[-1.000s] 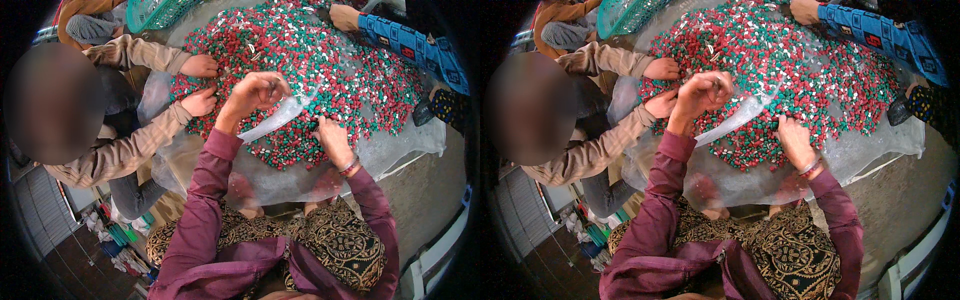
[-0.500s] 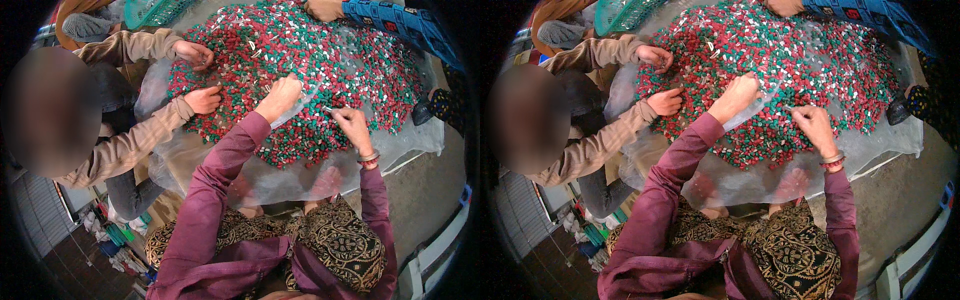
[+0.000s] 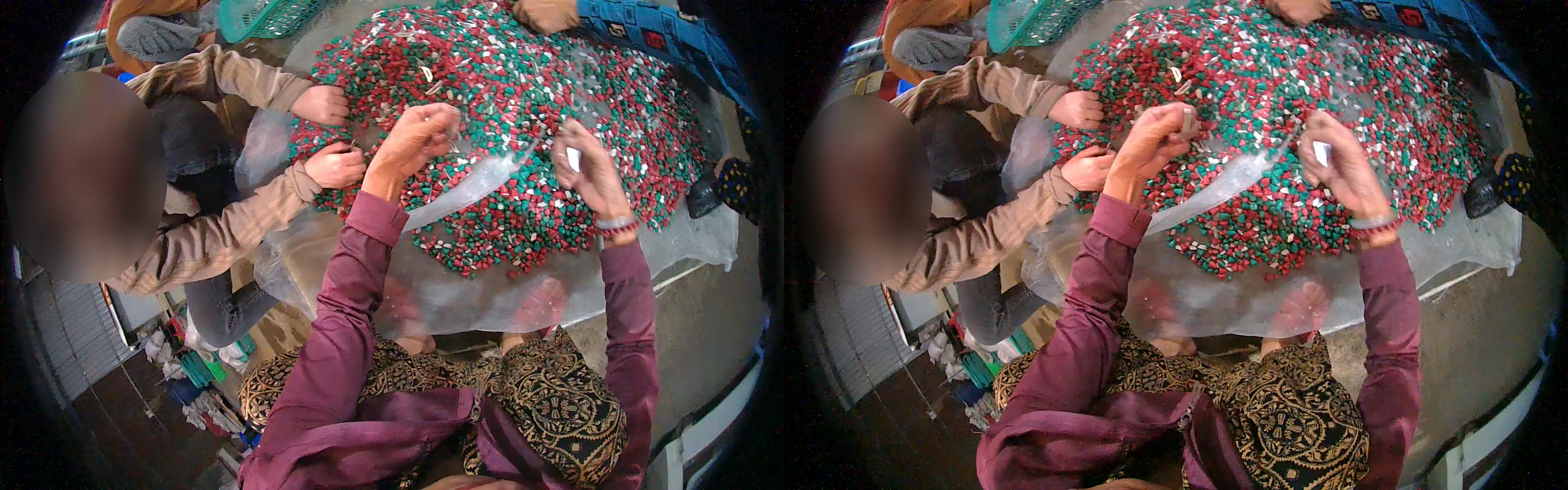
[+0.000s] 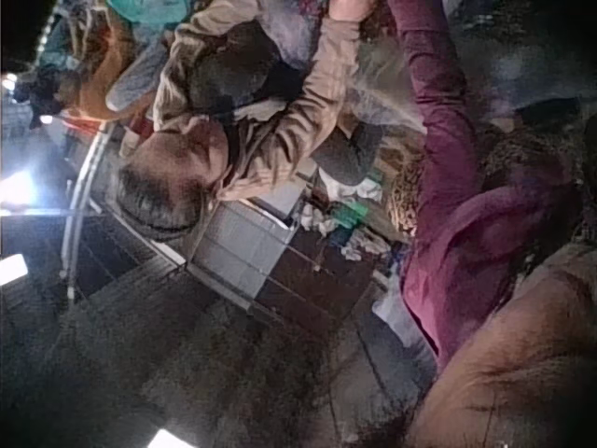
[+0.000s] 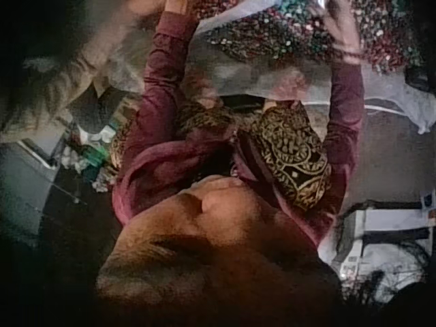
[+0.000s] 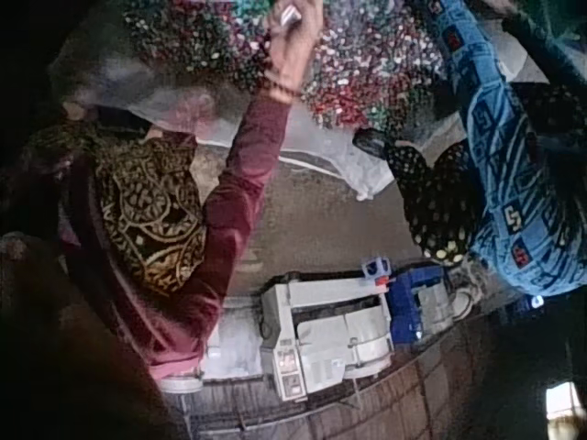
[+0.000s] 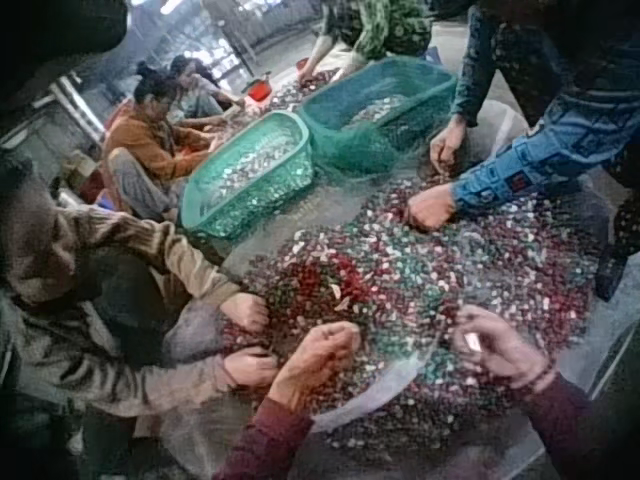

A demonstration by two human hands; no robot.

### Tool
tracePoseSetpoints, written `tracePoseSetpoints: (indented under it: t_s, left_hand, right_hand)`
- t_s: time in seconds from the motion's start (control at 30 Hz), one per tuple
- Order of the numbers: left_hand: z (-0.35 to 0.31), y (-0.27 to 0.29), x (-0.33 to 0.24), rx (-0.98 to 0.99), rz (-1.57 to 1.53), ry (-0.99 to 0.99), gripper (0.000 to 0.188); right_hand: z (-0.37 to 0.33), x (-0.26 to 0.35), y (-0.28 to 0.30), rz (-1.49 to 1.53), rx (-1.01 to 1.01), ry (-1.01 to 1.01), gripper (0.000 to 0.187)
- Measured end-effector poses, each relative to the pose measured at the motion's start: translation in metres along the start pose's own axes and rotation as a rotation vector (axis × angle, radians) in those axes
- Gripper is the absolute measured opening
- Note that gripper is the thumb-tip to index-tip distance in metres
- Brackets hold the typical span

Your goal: The person sits on the floor and sorts small red, green, and white plastic buckles from a large pile on a sheet. They pick up the buckles by hand and place them into separate piles or baskets.

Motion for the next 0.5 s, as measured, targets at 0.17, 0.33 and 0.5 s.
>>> tracePoseSetpoints:
  t_s: [0.17,0.33,0.5]
  left_hand:
    - [-0.018,0.000,-0.032,0.328,-0.580,-0.173,0.018]
    - [-0.027,0.005,-0.050,0.246,-0.613,-0.091,0.023]
    - [-0.019,0.021,-0.029,-0.020,-0.046,0.132,0.025]
  right_hand:
    - [0.096,-0.058,-0.067,-1.123,0.181,0.459,0.020]
    - [0.080,-0.102,-0.109,-1.886,0.311,0.449,0.036]
    - [0.052,-0.110,-0.071,-2.044,0.254,0.623,0.039]
Point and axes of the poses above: each hand's wrist, its own z-axis towards the middle knuckle, its own y-axis out of the back of the hand, x = y × z, the point moved 4 cm from there along z, towards the middle knuckle, and after that the axes turned 10 degrees about -z, right-handed, at the moved point
